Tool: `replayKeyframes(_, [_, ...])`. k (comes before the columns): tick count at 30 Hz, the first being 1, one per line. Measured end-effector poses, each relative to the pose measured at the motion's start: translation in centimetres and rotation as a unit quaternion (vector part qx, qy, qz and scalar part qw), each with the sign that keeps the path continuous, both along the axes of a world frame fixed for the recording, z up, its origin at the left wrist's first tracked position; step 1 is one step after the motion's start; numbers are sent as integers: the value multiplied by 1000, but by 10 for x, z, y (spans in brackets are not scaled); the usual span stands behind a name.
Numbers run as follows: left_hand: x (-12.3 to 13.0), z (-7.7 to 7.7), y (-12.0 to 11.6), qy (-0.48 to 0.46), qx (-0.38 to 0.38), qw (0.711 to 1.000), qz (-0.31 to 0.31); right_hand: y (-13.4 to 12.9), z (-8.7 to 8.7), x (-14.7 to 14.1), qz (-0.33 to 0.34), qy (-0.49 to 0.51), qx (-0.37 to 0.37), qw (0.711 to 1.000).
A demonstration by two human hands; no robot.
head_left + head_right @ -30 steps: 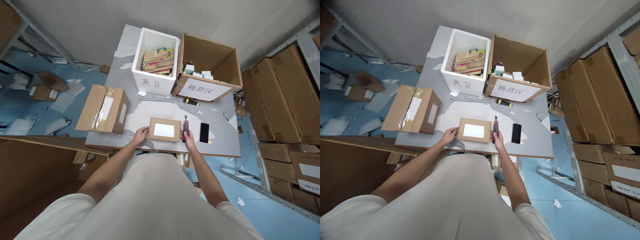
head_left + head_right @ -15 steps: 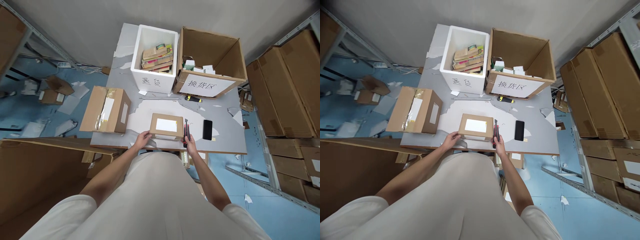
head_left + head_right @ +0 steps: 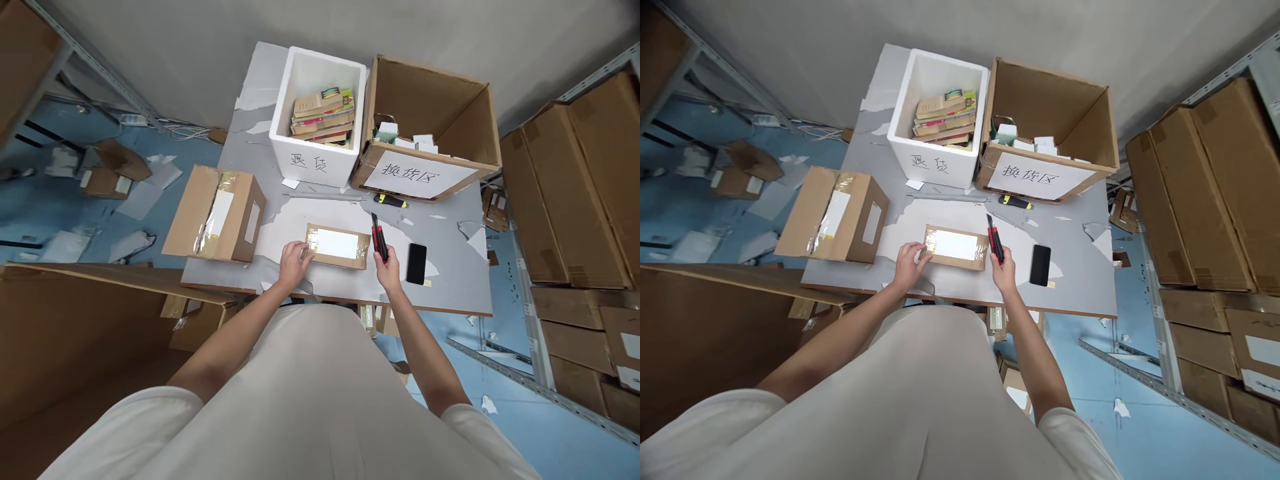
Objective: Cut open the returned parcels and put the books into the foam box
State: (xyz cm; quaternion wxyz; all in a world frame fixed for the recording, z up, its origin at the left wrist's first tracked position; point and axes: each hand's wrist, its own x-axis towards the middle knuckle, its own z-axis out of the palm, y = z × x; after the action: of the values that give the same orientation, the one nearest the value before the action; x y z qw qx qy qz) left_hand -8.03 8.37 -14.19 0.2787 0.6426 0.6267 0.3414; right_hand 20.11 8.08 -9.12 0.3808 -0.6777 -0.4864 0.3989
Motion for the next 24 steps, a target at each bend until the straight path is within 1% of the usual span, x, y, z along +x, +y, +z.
replayKeyframes(1, [1, 2, -3, 26, 21, 999, -38, 4, 9, -1, 47, -64, 17, 997])
replayKeyframes(2, [1, 2, -6, 44, 36, 996, -75, 10, 17, -3, 112, -123, 32, 986])
replayKeyframes(3, [2, 3, -8, 56, 45, 992, -107, 16, 26, -7, 187, -175, 40, 966])
replayKeyframes(4, [2, 2, -10, 64, 51, 988, -130, 23, 33, -13, 266, -220, 38, 938])
replayKeyframes(5, [2, 1, -11, 69, 54, 986, -145, 30, 39, -20, 336, -264, 30, 903])
replayKeyframes(6, [1, 0, -12, 72, 55, 984, -154, 37, 44, -27, 393, -306, 21, 867])
replayKeyframes(7, [1, -2, -13, 72, 55, 983, -161, 44, 47, -35, 437, -344, 14, 831])
replayKeyframes(9, [0, -5, -14, 68, 53, 982, -168, 56, 51, -50, 495, -401, 7, 771])
replayKeyframes(11, [-1, -8, -13, 64, 54, 983, -165, 64, 54, -61, 526, -437, 8, 729])
replayKeyframes(12, [-1, -8, -13, 61, 54, 983, -163, 66, 55, -64, 534, -451, 8, 715])
replayKeyframes(14, [-1, -9, -13, 55, 54, 984, -159, 69, 57, -69, 539, -470, 6, 699])
replayKeyframes(20, [0, -9, -13, 36, 42, 989, -139, 71, 63, -72, 547, -481, -10, 685])
replayKeyframes(24, [-1, -11, -9, 52, 41, 988, -141, 70, 65, -64, 540, -503, -29, 674])
